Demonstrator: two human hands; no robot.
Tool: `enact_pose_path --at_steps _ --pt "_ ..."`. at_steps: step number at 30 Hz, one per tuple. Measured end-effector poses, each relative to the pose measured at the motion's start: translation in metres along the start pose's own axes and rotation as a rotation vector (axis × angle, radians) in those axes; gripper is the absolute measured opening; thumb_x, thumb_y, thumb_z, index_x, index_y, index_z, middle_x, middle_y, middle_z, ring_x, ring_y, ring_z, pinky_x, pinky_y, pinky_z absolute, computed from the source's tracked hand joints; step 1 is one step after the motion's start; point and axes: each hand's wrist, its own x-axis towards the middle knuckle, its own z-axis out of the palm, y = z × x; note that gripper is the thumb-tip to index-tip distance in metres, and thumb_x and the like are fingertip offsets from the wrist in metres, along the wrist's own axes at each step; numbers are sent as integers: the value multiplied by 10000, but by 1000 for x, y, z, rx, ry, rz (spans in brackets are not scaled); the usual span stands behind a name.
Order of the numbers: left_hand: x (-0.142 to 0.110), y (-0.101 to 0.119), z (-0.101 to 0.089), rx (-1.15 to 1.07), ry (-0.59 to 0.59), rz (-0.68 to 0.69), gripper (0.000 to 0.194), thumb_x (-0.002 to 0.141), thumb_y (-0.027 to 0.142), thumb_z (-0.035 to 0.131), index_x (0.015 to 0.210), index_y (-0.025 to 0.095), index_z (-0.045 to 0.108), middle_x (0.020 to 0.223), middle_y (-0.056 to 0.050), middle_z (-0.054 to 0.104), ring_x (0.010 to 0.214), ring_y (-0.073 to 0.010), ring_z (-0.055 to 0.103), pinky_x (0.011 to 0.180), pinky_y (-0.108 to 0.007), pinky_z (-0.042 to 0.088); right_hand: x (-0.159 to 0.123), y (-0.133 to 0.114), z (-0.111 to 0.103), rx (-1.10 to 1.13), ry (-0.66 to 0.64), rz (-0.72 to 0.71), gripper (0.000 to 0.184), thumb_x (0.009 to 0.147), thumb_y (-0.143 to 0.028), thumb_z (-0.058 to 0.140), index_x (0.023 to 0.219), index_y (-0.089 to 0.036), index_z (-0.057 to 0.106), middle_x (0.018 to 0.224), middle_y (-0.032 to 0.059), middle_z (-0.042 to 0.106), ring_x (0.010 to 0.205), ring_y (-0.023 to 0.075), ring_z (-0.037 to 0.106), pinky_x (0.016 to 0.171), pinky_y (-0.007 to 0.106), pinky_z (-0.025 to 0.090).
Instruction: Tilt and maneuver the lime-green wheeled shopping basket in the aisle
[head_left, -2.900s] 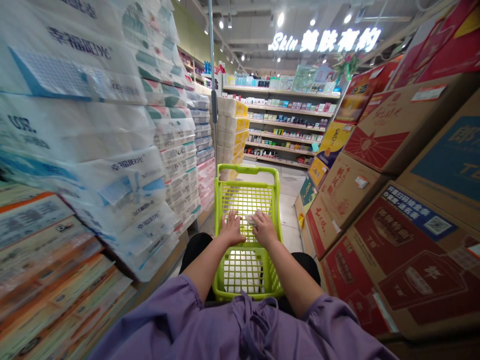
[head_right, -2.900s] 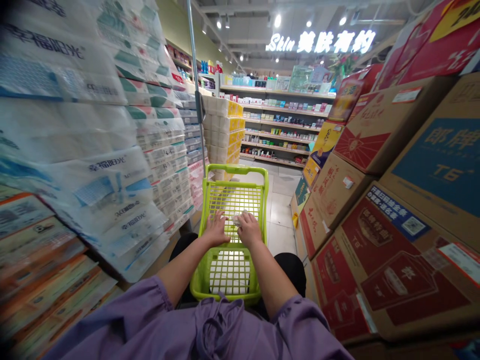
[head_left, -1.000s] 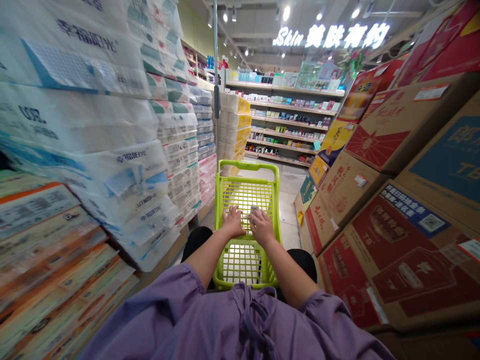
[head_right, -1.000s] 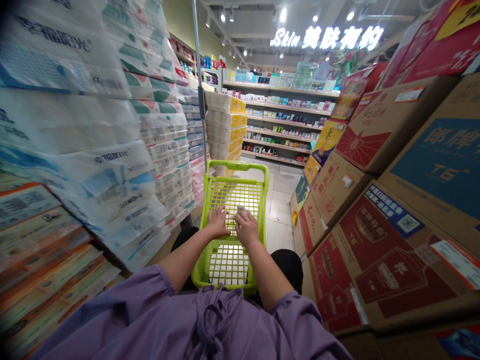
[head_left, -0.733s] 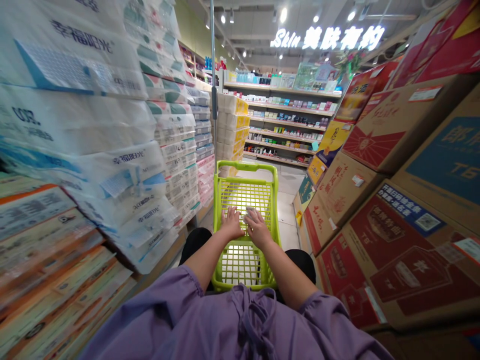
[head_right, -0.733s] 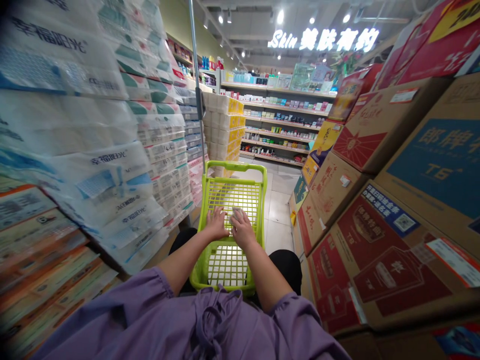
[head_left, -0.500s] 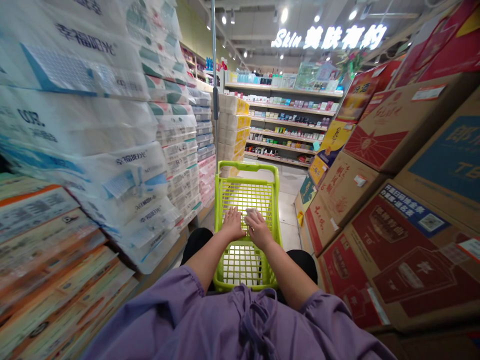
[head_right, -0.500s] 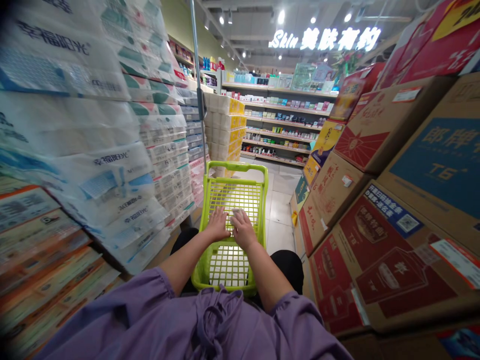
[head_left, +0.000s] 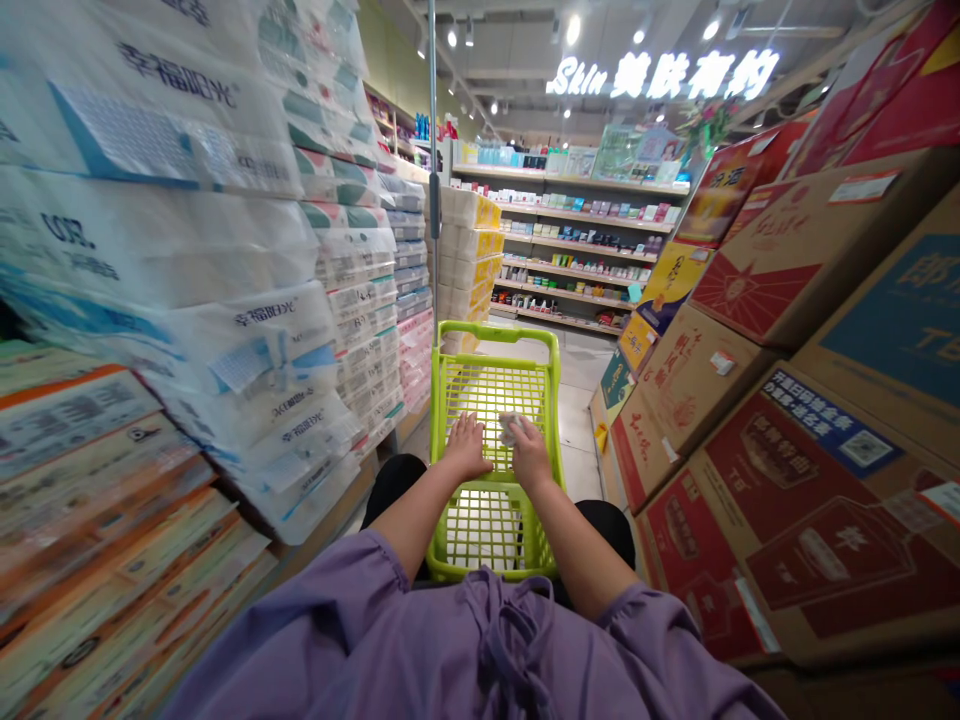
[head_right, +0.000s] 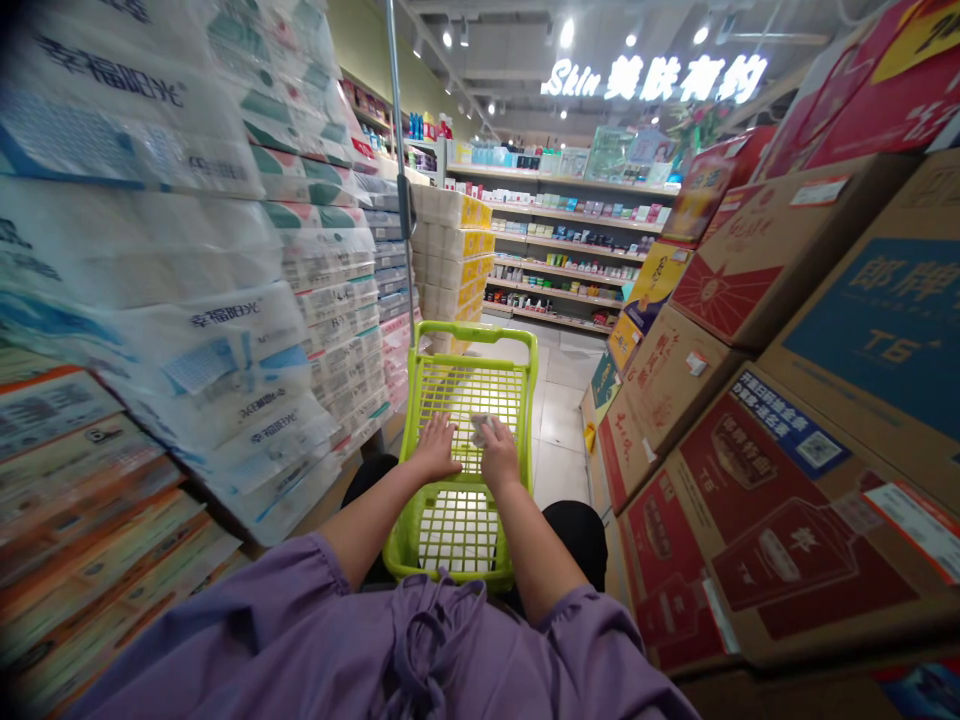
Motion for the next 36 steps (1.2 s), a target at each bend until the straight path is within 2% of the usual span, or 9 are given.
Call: enact_pose_path --at_steps 2,7,10,13,18,22,27,32,36 --pt "-1 1 -1 4 -7 -6 880 670 386 628 1414 113 247 1595 -179 52 1461 -323 -56 1192 -463 42 0 0 -1 -27 37 16 505 793 -25 435 1224 -205 629 1395 109 501 1262 277 466 1036 489 433" --pt "-1 1 -1 14 -10 -18 883 684 380 623 1427 112 227 1598 -172 20 1458 -319 -80 1191 -472 42 -3 -4 -3 -17 -65 -207 485 795 -26 440 1132 -272 688 1284 43 599 1143 235 520 987 416 477" --pt "-1 1 -1 21 -10 -13 875 685 404 628 1419 112 251 1596 -176 37 1460 -324 -60 1192 -462 38 -2 -4 -6 -43 16 -54 505 805 -28 409 1165 -269 670 1301 55 583 1169 258 507 986 455 464" --pt "0 1 -1 15 -9 -13 872 686 416 622 1419 117 258 1597 -170 49 1460 -324 -53 1194 -463 39 -2 -8 -8 -83 34 16 511 823 -89 455 1306 -213 569 1409 98 489 1317 304 393 1072 521 370" --pt "1 0 2 -9 9 -18 869 701 402 589 1435 112 224 1598 -166 40 1458 -318 -73 1193 -475 41 -3 -15 -7 1 -105 -162 559 912 -278 463 1459 -242 358 1484 63 409 1388 248 330 1108 461 358" --pt "2 0 2 6 4 -10 900 661 400 608 1430 133 225 1598 -166 44 1459 -325 -62 1186 -496 58 -3 -11 -4 -12 -13 -27 488 891 -238 481 1378 -270 482 1455 83 443 1350 277 388 1077 508 377" --pt "1 1 0 7 0 -22 915 669 403 619 1434 109 212 1594 -182 37 1459 -322 -70 1191 -476 53 -4 -8 -4 76 -106 -201 463 868 -126 432 1275 -285 585 1379 53 521 1275 215 470 1042 406 432" --pt "2 0 1 3 -4 -10 885 670 406 636 1415 120 256 1595 -179 47 1459 -331 -56 1192 -470 37 0 -6 -10 -15 76 44 471 827 -72 419 1230 -214 619 1340 119 537 1259 280 462 1038 501 407" --pt "3 -1 3 14 4 -18 894 668 402 621 1429 139 233 1598 -160 54 1459 -322 -68 1190 -484 49 -4 -12 -11 -37 -48 -149 458 809 -89 488 1216 -243 630 1273 88 590 1259 261 454 1055 453 397"
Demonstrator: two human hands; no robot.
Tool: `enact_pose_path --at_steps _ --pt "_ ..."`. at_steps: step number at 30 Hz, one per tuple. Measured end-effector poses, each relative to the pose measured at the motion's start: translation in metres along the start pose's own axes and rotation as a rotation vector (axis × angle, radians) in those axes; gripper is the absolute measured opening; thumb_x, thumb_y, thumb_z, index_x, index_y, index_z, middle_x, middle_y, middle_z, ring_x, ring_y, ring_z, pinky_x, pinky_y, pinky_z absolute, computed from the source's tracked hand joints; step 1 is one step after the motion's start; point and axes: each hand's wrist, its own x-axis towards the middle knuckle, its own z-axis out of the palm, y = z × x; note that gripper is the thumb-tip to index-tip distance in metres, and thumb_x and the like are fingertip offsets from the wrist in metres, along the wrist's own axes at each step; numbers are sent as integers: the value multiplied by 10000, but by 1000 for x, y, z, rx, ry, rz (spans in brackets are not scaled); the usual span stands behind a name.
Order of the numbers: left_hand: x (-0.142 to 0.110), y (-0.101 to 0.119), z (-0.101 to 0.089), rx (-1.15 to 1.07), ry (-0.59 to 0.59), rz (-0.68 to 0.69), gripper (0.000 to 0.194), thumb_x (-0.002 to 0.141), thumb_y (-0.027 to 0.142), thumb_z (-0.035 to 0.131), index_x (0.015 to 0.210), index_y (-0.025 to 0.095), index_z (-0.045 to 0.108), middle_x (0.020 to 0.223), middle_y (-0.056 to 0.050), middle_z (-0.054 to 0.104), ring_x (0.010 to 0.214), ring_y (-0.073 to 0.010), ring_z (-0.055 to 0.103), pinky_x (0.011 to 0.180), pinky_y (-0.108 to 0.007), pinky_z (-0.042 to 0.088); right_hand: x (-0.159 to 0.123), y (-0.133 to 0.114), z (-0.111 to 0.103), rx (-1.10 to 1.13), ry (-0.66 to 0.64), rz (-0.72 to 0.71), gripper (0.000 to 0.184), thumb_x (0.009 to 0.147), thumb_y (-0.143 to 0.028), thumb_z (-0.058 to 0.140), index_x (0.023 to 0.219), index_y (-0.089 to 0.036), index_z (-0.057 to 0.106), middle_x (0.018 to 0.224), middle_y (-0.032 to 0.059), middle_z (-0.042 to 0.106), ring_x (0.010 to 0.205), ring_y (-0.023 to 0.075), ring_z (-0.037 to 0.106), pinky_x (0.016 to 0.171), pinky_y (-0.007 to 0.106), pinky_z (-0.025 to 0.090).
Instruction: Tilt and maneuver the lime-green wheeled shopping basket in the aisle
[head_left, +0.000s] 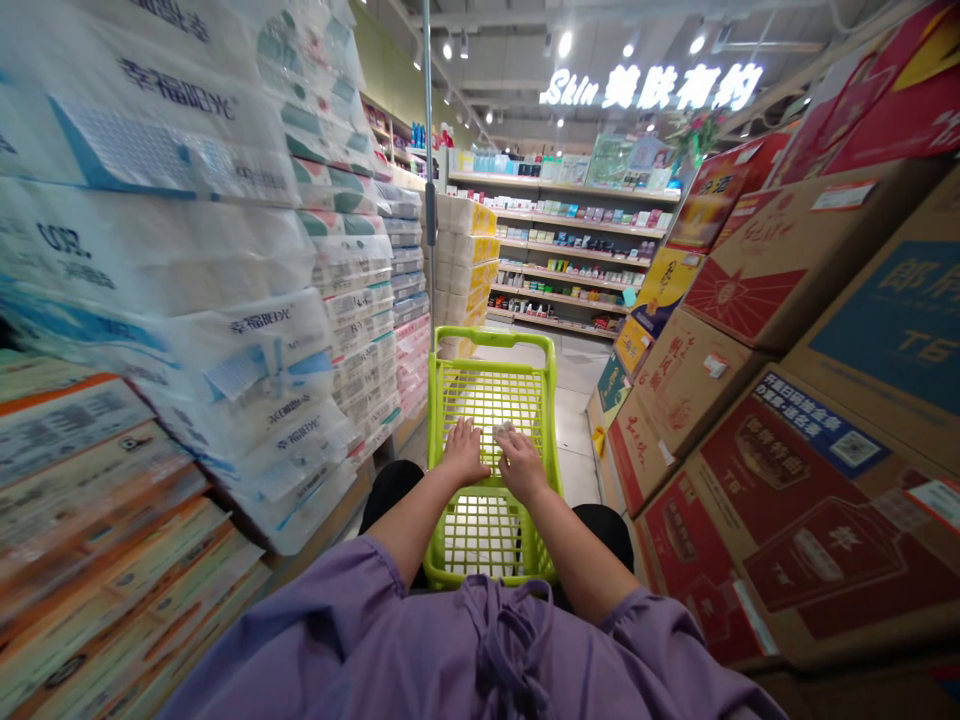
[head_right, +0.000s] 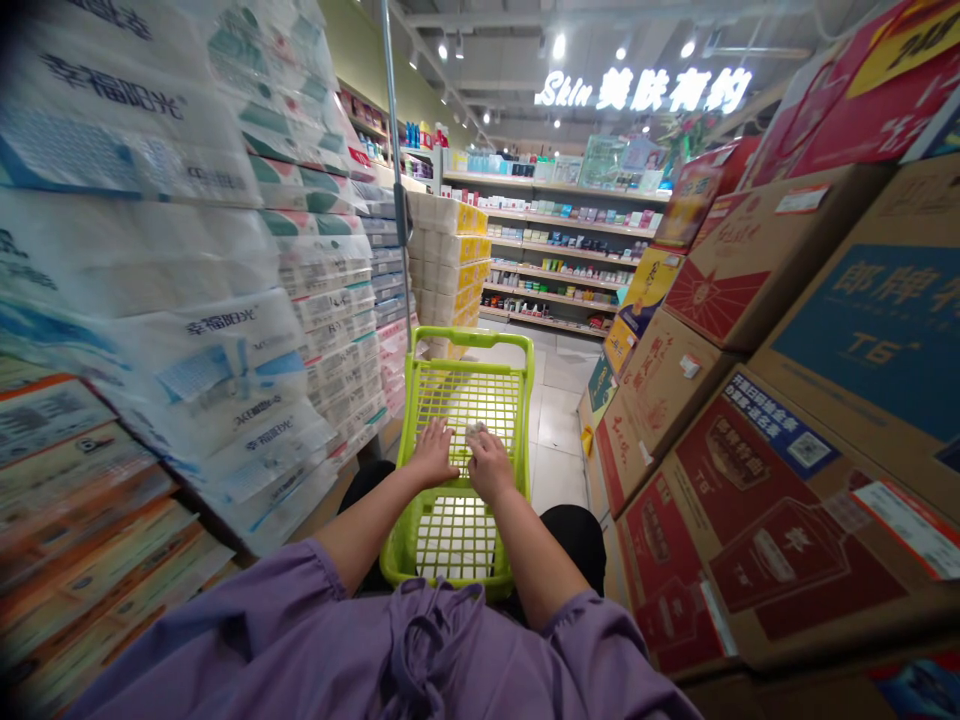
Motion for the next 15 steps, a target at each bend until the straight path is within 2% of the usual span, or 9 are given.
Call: enact_pose_path --at_steps 2,6,8,10,12,13,15 --pt "0 0 0 -1 4 1 892 664 394 617 1430 143 235 1600 -155 54 1459 -321 -70 1190 -490 54 -1 -1 1 -3 -9 -59 430 818 -113 503 1192 -276 639 1236 63 615 1229 249 480 1052 447 397" --pt "-2 1 -1 -15 -6 10 894 668 402 616 1428 117 241 1597 -169 37 1456 -338 -70 1189 -494 50 1 4 4 -49 196 216 415 837 -165 515 1228 -268 606 1322 95 558 1254 282 464 1061 511 367" --pt "-2 1 -2 -10 -5 4 896 671 402 615 1431 120 234 1598 -166 37 1457 -333 -69 1189 -490 53 0 5 6 -28 137 210 443 840 -174 512 1273 -240 575 1359 108 528 1299 283 428 1075 510 360" --pt "-2 1 -2 -2 -2 -5 902 670 401 615 1435 127 227 1599 -161 40 1458 -322 -68 1190 -480 55 -1 4 6 19 6 78 463 845 -154 492 1294 -237 561 1377 89 518 1327 259 405 1083 477 367" --pt "-1 1 -1 -1 -1 -6 908 669 399 620 1437 119 224 1598 -164 41 1458 -318 -75 1191 -468 49 -1 2 5 51 -59 -26 458 848 -122 468 1272 -253 581 1375 62 525 1333 231 403 1089 440 371" --pt "-1 2 -1 -3 -2 -5 909 670 397 622 1437 114 224 1598 -167 40 1457 -318 -80 1192 -465 45 -1 2 4 50 -52 -23 446 851 -113 459 1252 -254 596 1366 61 534 1327 227 411 1091 437 370" --pt "-1 2 -1 -5 -4 -2 907 676 397 624 1438 118 220 1597 -169 41 1456 -319 -84 1192 -468 42 0 2 3 19 9 80 419 858 -113 457 1226 -237 615 1348 84 545 1306 244 434 1090 464 367"
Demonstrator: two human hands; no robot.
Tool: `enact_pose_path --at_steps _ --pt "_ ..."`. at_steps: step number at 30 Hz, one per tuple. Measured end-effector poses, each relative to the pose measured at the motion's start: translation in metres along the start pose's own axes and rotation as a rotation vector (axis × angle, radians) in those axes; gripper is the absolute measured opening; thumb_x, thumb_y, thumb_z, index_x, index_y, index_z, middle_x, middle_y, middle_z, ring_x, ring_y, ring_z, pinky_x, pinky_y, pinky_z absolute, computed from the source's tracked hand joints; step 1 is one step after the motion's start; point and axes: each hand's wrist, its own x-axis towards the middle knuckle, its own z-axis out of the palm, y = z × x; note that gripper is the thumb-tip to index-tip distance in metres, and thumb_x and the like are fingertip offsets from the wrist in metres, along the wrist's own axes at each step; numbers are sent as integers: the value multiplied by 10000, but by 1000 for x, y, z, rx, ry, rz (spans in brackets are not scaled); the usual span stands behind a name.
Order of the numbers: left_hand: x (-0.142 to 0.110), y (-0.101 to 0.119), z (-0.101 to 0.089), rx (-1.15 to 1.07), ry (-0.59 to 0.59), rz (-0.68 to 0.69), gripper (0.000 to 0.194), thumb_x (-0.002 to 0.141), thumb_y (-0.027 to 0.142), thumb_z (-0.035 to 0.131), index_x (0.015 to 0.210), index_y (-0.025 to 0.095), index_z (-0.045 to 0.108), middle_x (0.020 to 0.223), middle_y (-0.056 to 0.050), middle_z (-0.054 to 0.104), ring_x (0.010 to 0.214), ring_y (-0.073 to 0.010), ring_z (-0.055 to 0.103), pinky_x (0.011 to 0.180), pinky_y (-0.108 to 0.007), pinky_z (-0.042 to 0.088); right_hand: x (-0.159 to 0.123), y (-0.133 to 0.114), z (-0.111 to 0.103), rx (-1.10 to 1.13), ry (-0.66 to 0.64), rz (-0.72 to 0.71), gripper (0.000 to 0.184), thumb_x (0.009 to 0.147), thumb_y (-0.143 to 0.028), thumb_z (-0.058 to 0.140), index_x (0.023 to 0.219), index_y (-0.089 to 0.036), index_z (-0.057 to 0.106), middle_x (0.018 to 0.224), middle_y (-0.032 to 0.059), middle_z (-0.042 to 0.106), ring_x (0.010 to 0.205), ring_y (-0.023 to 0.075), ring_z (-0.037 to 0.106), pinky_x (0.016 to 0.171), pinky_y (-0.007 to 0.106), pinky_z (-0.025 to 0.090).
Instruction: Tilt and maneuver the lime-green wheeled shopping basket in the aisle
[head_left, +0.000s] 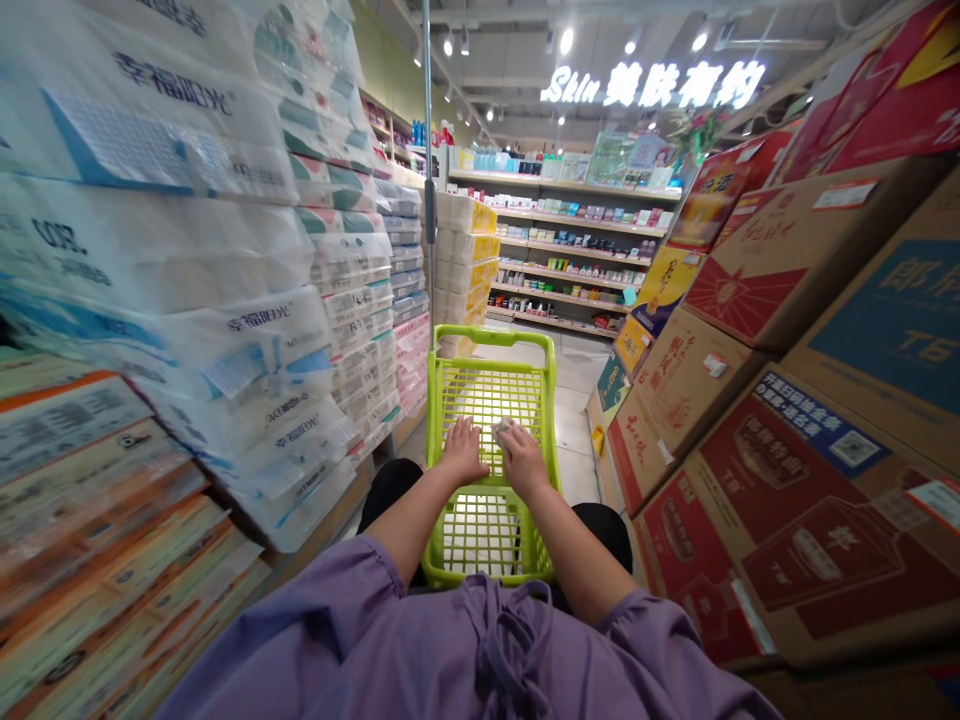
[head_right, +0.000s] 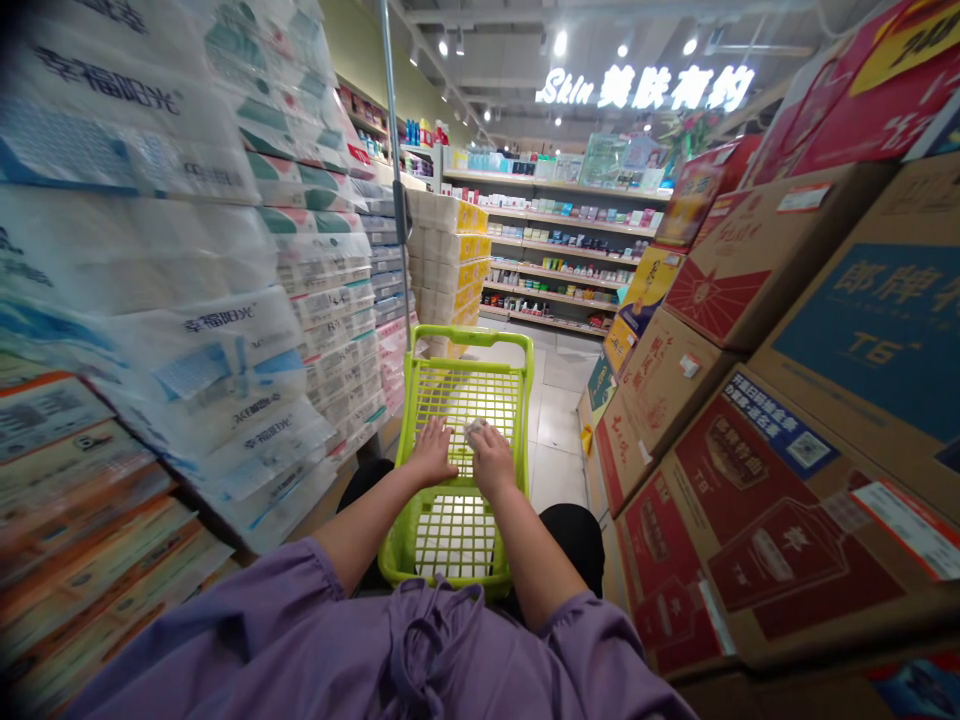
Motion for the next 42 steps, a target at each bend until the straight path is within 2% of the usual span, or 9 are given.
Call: enact_pose_path --at_steps 3,9,15,21,26,28,32,38,42 --pt "0 0 0 5 -3 -2 903 681 404 626 1436 123 217 1596 -174 47 1456 -321 -79 1192 -465 41 0 1 1 -8 54 103 432 846 -110 475 1246 -212 604 1345 117 539 1296 272 440 1078 502 375" --pt "0 0 1 20 2 -3 875 687 389 625 1424 115 240 1598 -169 22 1454 -323 -95 1191 -469 41 -1 -2 2 146 -79 -182 564 757 15 429 1193 -268 650 1274 47 597 1238 208 490 1046 404 428" --pt "1 1 -1 22 -3 -10 899 681 403 638 1430 113 235 1595 -172 61 1458 -328 -65 1192 -459 56 3 2 1 -11 105 58 613 725 76 415 1228 -200 633 1257 112 600 1202 245 504 983 407 453" --pt "0 2 -2 25 7 -9 889 685 384 640 1431 112 240 1596 -172 48 1460 -323 -54 1191 -461 63 0 -4 1 -25 -80 -157 525 744 39 465 1132 -232 692 1251 76 618 1121 232 526 969 396 461" --pt "0 2 -3 30 -4 -15 888 683 407 638 1422 98 256 1593 -183 65 1461 -329 -36 1192 -451 60 3 -1 -5 -117 95 143 582 738 66 418 1221 -173 638 1249 128 602 1134 251 517 963 421 452" --pt "0 2 -2 28 -3 -13 888 679 399 637 1422 98 254 1592 -184 65 1461 -329 -38 1193 -451 60 1 -4 -5 -107 61 66 552 739 54 437 1202 -160 649 1247 128 603 1144 259 511 970 422 448" --pt "0 1 -2 28 3 -8 891 679 385 628 1429 101 238 1596 -177 44 1460 -327 -55 1192 -459 53 -1 -11 -3 -20 -127 -251 493 776 12 464 1149 -227 680 1241 63 623 1118 233 522 960 388 458" --pt "0 2 -3 25 -16 -16 897 685 413 635 1429 101 245 1595 -180 43 1461 -329 -51 1191 -455 46 3 -4 -7 -136 69 158 578 736 65 414 1221 -157 636 1246 139 606 1109 251 528 944 418 455" --pt "1 2 -1 21 4 -27 890 675 379 633 1429 111 244 1596 -173 53 1463 -317 -48 1192 -452 51 -2 -11 -2 -56 -92 -137 489 769 26 464 1137 -205 688 1241 91 622 1113 236 518 957 385 449"
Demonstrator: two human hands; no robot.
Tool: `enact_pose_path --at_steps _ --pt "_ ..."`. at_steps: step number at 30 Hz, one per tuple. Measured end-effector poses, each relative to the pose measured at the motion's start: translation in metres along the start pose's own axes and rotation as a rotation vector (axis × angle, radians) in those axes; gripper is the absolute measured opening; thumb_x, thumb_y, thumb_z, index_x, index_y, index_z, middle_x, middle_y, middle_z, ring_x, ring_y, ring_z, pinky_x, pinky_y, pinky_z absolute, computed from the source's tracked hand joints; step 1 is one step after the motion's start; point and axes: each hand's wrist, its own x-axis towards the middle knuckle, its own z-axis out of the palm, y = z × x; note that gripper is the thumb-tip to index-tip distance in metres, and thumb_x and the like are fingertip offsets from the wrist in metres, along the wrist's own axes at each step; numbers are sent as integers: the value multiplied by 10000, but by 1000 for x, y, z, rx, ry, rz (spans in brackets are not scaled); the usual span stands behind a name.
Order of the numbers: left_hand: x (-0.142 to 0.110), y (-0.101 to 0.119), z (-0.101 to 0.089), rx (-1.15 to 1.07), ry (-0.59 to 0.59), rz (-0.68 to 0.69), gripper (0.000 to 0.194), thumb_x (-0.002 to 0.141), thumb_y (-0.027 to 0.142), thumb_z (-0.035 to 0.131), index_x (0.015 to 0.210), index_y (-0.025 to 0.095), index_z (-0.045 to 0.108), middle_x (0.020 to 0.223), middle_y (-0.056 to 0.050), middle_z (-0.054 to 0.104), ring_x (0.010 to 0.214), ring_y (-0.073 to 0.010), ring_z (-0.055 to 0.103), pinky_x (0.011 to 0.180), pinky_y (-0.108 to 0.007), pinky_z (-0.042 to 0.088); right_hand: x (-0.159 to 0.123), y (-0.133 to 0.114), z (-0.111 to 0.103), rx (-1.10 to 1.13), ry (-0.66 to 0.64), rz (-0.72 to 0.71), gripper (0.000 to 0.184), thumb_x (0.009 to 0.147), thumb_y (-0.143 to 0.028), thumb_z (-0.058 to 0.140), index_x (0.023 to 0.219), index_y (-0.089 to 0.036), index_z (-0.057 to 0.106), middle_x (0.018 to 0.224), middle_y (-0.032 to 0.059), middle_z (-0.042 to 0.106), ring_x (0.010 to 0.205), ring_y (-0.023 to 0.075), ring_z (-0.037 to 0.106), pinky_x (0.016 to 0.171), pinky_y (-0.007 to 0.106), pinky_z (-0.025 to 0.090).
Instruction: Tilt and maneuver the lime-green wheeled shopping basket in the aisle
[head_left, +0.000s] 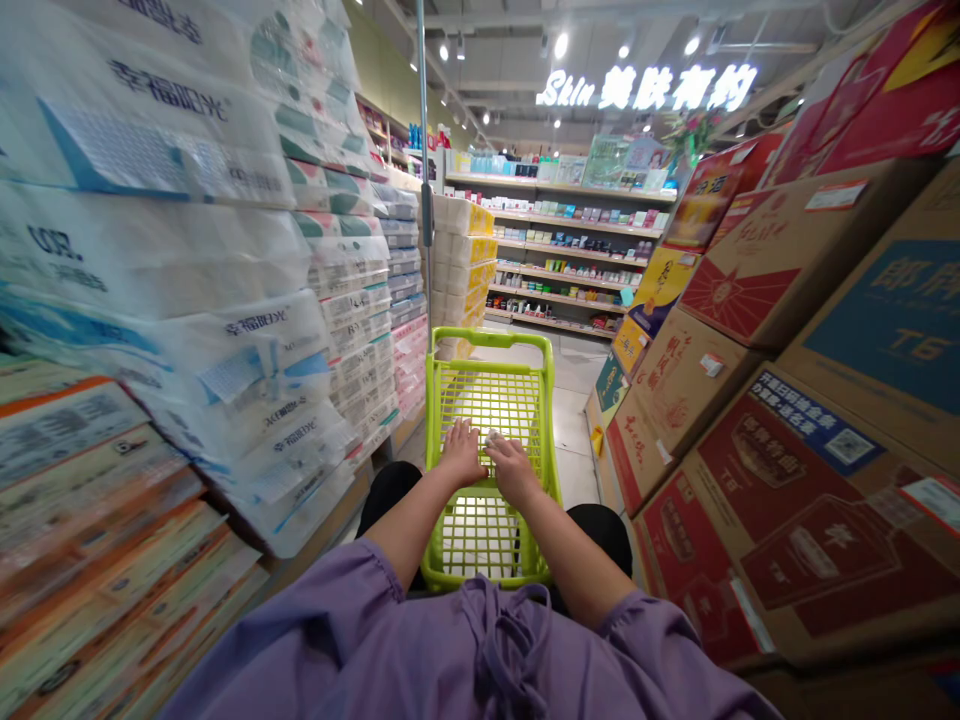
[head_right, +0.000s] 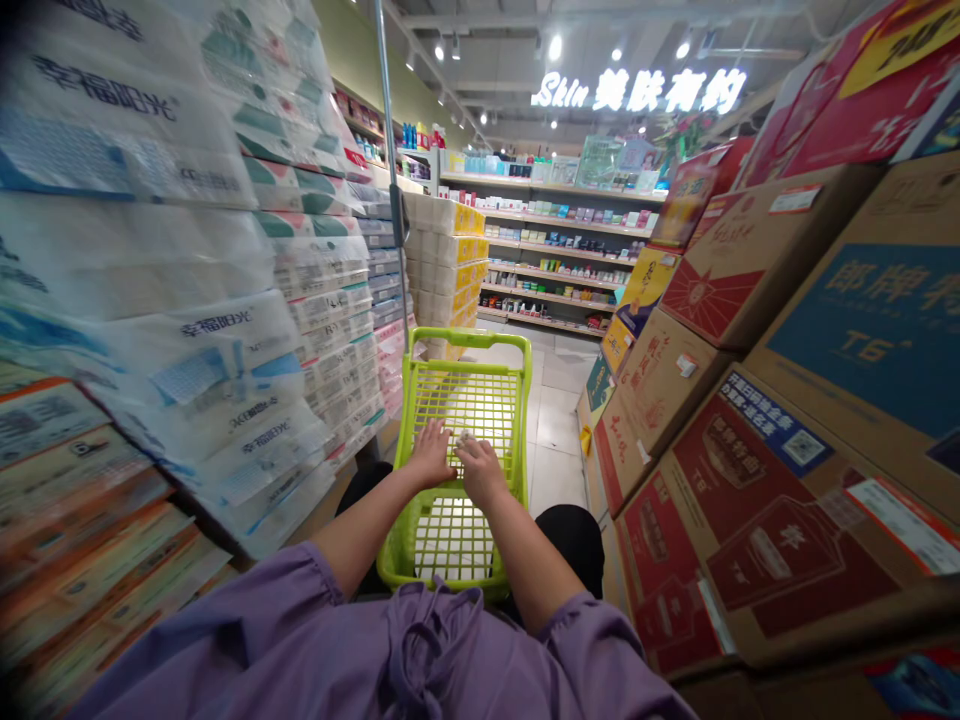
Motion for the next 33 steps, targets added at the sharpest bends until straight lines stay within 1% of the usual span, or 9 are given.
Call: enact_pose_path --at_steps 2,7,9,13,18,19,25,30,33 --pt "1 0 1 -4 4 7 889 672 374 630 1429 115 243 1596 -170 54 1462 -317 -52 1192 -456 50 0 -1 0 17 -13 -46 485 784 12 464 1140 -232 685 1240 69 627 1099 225 522 951 373 453" --pt "1 -1 1 1 -7 7 911 676 414 635 1436 128 223 1596 -169 63 1462 -320 -49 1191 -459 56 2 7 -3 -100 136 278 588 753 51 419 1259 -181 608 1265 117 601 1095 243 529 929 397 456" --pt "0 0 1 5 -9 6 905 680 408 631 1437 130 220 1597 -167 58 1462 -318 -53 1191 -461 58 0 4 -2 -117 101 211 553 761 37 436 1231 -184 626 1248 109 610 1087 245 530 920 393 458" --pt "-2 0 -1 10 -6 12 888 690 384 612 1438 109 220 1597 -172 32 1461 -317 -61 1192 -463 48 -3 -5 0 -79 -38 -73 449 796 -17 488 1149 -223 672 1254 80 614 1071 230 529 938 382 449" --pt "-3 1 -4 1 -26 13 912 679 409 627 1438 97 230 1595 -179 31 1460 -324 -60 1194 -454 48 0 3 -5 -112 130 291 542 758 41 428 1209 -168 643 1240 136 612 1104 259 523 931 418 448" --pt "-2 1 -4 -3 -26 11 912 677 410 629 1437 100 231 1595 -179 35 1460 -326 -58 1194 -456 51 0 3 -6 -104 137 309 545 754 42 429 1212 -164 642 1232 140 614 1108 264 521 928 425 450" --pt "-1 0 -1 -7 -10 13 895 679 368 612 1439 115 213 1597 -173 37 1460 -323 -67 1191 -468 48 -2 -6 -2 31 -27 -71 466 784 -13 487 1126 -257 689 1206 65 643 1084 232 528 931 413 465" --pt "-3 2 -4 -6 -16 1 907 672 397 646 1432 114 239 1596 -174 53 1462 -321 -50 1192 -448 53 -1 2 -3 -38 167 254 517 773 8 440 1200 -193 650 1247 110 606 1103 241 516 948 422 449" --pt "-3 2 -4 4 -14 0 900 682 387 635 1433 94 236 1595 -179 42 1462 -319 -52 1191 -445 44 -2 -3 -2 -39 85 139 490 784 2 459 1201 -171 647 1226 126 614 1105 249 507 946 404 444"
